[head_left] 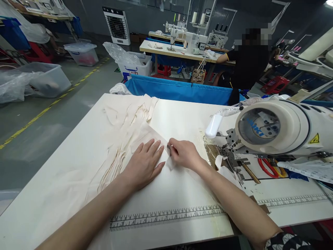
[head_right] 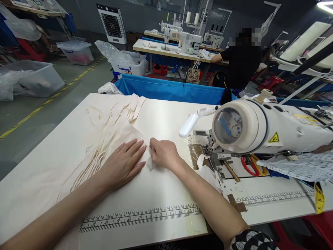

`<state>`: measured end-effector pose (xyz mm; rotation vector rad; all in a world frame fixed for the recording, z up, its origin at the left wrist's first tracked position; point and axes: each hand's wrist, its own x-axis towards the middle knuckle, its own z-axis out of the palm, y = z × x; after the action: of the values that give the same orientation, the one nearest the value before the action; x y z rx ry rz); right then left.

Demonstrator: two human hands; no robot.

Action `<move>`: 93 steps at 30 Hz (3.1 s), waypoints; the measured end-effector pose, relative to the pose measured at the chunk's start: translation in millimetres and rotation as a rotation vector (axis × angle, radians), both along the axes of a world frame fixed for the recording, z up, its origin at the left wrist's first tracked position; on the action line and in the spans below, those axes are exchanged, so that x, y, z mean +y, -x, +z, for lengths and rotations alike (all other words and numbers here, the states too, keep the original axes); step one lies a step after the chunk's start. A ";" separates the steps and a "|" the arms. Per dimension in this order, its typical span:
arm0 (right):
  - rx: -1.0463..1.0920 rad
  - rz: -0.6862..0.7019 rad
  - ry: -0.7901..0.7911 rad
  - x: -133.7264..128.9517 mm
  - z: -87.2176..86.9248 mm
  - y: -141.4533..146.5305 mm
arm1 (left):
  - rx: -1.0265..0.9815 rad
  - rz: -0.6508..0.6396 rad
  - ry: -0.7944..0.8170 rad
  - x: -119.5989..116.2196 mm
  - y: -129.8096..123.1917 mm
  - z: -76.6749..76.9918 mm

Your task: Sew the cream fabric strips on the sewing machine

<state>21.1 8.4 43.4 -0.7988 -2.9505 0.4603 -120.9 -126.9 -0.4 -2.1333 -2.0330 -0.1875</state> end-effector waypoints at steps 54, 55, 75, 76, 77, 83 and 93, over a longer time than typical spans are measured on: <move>-0.036 0.011 -0.035 -8.5 -6.4 -25.6 | -0.097 -0.177 -0.011 -2.3 -12.8 -1.5; -0.038 0.014 -0.037 -9.0 -6.0 -25.3 | -0.090 -0.176 -0.010 -2.2 -13.1 -1.6; -0.013 -0.047 -0.034 -12.4 8.0 -42.0 | 0.022 -0.155 -0.026 -0.5 -16.0 1.4; -0.009 -0.041 -0.031 -13.1 7.0 -38.3 | 0.023 -0.155 -0.025 -0.4 -16.1 1.4; -0.008 -0.034 -0.027 -13.5 5.7 -34.8 | 0.021 -0.156 -0.023 -0.4 -16.3 1.4; -0.017 -0.017 -0.019 -12.6 -4.9 -25.9 | -0.024 -0.159 -0.007 -0.5 -16.9 -0.4; -0.023 -0.005 -0.025 -12.4 -3.1 -23.9 | -0.043 -0.156 -0.031 -0.1 -17.5 0.2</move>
<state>45.0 -4.1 40.3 -0.8146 -2.9677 0.4167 -103.3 -127.0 -0.1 -2.2883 -1.8725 -0.2874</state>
